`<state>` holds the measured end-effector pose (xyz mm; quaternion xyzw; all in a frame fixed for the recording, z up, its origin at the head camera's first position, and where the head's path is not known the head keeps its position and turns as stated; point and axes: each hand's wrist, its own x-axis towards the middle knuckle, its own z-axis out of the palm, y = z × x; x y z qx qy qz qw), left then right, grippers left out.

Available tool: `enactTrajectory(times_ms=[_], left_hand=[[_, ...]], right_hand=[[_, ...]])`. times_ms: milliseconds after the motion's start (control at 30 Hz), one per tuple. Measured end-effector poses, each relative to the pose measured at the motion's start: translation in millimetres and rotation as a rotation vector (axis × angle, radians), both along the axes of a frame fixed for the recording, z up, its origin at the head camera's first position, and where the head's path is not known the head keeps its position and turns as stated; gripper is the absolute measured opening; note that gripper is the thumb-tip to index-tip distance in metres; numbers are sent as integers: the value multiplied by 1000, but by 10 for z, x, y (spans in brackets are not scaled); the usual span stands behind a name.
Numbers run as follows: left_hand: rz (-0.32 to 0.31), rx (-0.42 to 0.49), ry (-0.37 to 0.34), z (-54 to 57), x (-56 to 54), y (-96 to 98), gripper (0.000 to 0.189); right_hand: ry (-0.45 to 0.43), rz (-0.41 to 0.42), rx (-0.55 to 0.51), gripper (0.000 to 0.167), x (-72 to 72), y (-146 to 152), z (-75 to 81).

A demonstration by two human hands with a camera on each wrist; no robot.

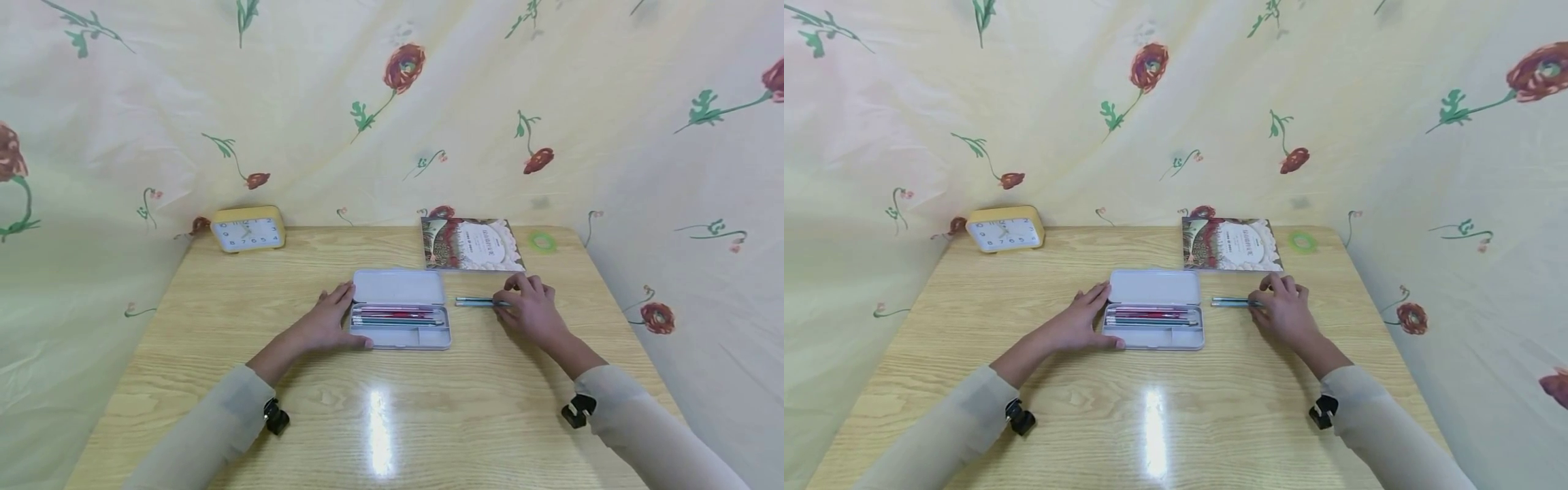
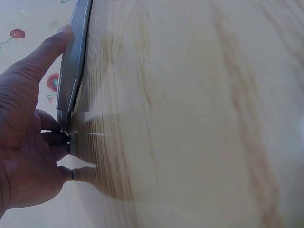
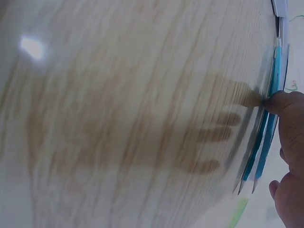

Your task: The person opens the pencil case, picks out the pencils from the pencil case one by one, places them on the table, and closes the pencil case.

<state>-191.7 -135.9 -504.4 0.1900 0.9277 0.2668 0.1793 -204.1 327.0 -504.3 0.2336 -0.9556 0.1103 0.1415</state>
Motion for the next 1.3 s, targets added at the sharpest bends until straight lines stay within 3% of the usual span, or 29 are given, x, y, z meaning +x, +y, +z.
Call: enactTrajectory(times_ms=[600,867,1033,1300], left_hand=[[-6,4,12,-14,2,-1,142],[-11,5,17,11,-3,-14,141],[-14,1,16,-5,-13,-28,140],[-21,8,15,8,1,-28,141]], right_hand=[[-60,-36,14,10,4,39,-32],[-93,-7,-22,19,-21,-193,39],[-84,60,-46,20,-53,-529,40],[-17,266,-87,15,36,-1115,56]])
